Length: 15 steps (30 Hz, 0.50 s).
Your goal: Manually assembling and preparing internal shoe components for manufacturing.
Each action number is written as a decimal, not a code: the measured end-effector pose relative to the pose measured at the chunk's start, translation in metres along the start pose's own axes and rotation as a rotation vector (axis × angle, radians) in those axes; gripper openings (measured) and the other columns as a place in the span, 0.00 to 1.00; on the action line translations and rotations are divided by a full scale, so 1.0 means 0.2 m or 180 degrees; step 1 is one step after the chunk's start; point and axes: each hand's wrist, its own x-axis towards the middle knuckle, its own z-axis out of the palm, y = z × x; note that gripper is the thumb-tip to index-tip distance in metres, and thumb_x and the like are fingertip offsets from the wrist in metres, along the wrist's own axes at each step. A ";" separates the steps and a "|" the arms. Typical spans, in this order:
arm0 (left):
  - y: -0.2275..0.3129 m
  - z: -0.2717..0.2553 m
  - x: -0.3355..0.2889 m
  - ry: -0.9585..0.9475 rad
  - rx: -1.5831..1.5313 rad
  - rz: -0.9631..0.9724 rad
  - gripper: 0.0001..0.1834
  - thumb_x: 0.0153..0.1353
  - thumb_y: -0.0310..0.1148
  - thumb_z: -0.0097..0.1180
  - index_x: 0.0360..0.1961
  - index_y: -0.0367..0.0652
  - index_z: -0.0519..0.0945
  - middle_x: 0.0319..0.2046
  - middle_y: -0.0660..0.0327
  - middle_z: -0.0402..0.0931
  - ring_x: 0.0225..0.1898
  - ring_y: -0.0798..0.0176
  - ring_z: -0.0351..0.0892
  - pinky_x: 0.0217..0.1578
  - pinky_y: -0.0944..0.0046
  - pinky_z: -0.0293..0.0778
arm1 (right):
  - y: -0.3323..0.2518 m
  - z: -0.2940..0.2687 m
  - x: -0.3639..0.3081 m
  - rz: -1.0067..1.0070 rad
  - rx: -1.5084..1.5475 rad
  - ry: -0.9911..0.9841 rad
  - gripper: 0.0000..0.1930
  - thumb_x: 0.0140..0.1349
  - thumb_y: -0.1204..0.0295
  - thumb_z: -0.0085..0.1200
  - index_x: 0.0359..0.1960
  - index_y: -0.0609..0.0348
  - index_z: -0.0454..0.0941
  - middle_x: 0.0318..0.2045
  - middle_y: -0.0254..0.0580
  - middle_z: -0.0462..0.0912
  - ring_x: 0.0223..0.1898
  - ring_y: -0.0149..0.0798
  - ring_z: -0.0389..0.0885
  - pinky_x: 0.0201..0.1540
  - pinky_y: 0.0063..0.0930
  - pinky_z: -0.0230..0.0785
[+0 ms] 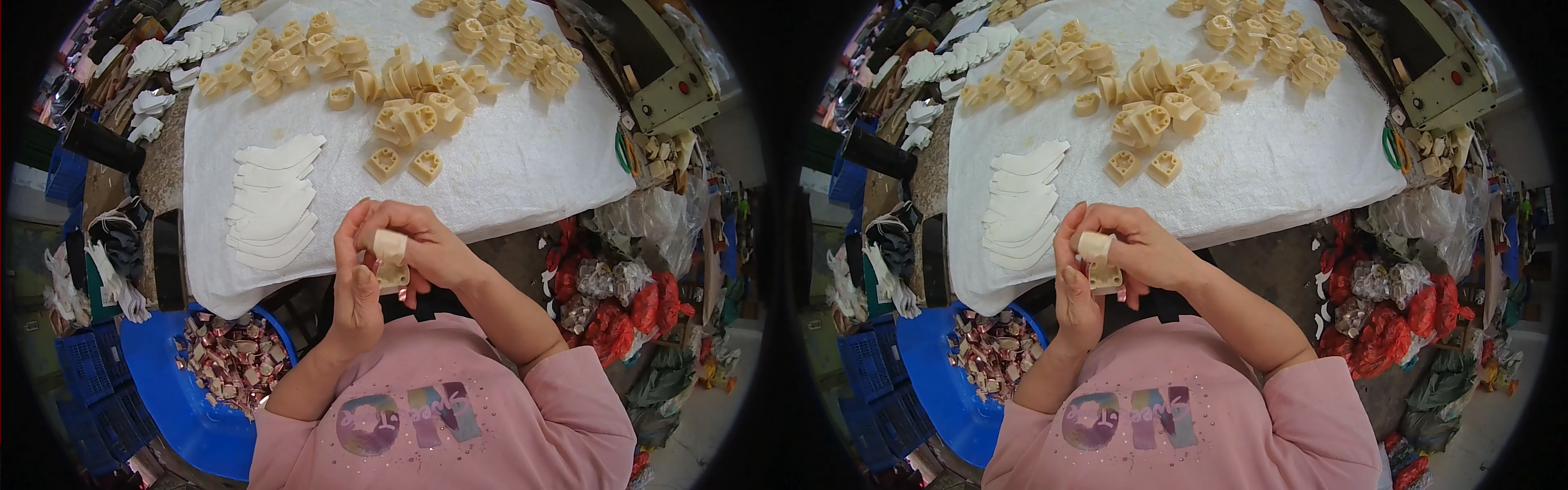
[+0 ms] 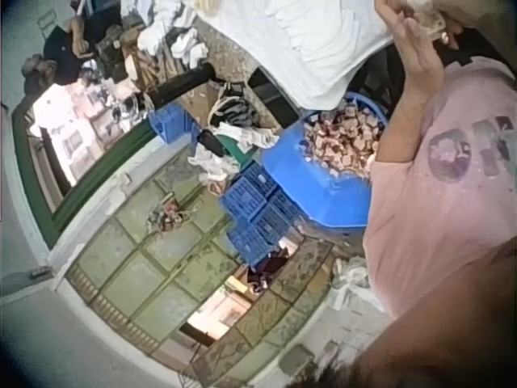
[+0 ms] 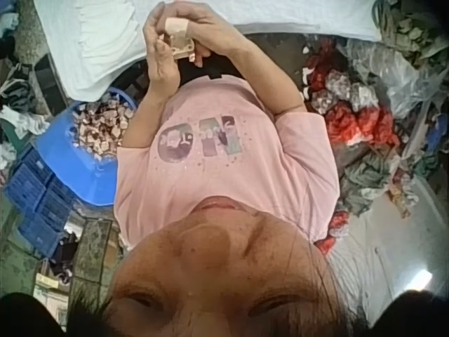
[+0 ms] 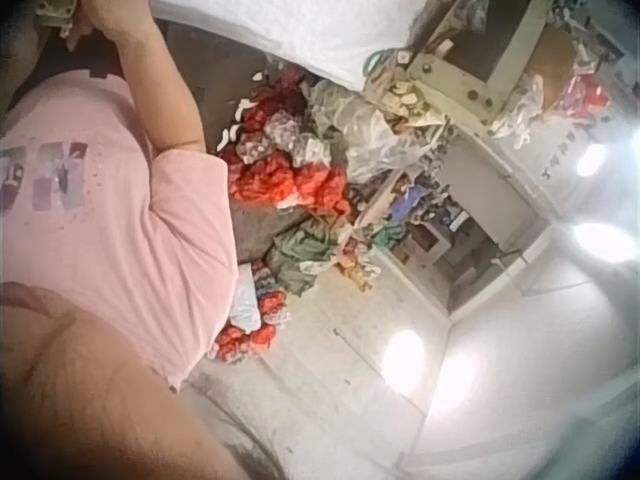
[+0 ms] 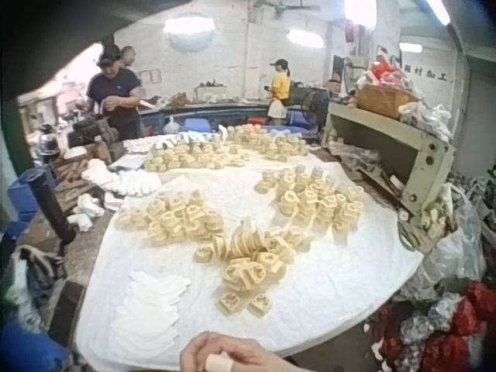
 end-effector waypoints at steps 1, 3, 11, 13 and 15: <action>0.00 -0.01 -0.02 -0.0035 0.0169 -0.0009 0.41 0.64 0.59 0.33 0.64 0.35 0.47 0.47 0.56 0.66 0.41 0.70 0.70 0.38 0.73 0.69 | 0.01 -0.01 0.00 0.0079 0.0098 -0.0124 0.07 0.60 0.68 0.47 0.34 0.59 0.71 0.40 0.41 0.73 0.21 0.27 0.77 0.11 0.15 0.69; -0.01 0.00 -0.02 0.0022 0.0501 0.0203 0.39 0.65 0.58 0.33 0.63 0.34 0.49 0.46 0.55 0.66 0.40 0.70 0.70 0.37 0.73 0.69 | 0.04 0.01 0.00 -0.0363 0.0103 -0.0108 0.07 0.60 0.69 0.48 0.33 0.58 0.70 0.38 0.40 0.74 0.21 0.26 0.76 0.10 0.14 0.67; -0.04 -0.01 -0.01 0.0364 0.0709 0.0535 0.30 0.67 0.51 0.34 0.57 0.34 0.56 0.41 0.57 0.66 0.38 0.71 0.67 0.37 0.73 0.65 | 0.19 0.10 -0.02 -0.1672 -0.0793 0.0332 0.14 0.67 0.63 0.41 0.46 0.58 0.70 0.41 0.40 0.72 0.45 0.41 0.66 0.52 0.31 0.56; -0.05 -0.03 0.01 0.0711 0.0635 0.0659 0.25 0.67 0.45 0.35 0.57 0.36 0.57 0.40 0.59 0.65 0.40 0.71 0.65 0.41 0.72 0.63 | 0.23 0.14 -0.01 -0.1970 -0.0371 0.0468 0.19 0.68 0.66 0.37 0.57 0.59 0.64 0.45 0.44 0.70 0.46 0.40 0.66 0.52 0.30 0.57; -0.05 -0.01 0.01 0.0723 0.0473 0.0582 0.24 0.67 0.42 0.36 0.57 0.37 0.57 0.41 0.59 0.65 0.40 0.71 0.65 0.42 0.71 0.63 | 0.24 0.14 -0.01 -0.1997 -0.0114 0.0396 0.18 0.67 0.67 0.37 0.57 0.58 0.65 0.46 0.44 0.69 0.46 0.40 0.67 0.52 0.30 0.57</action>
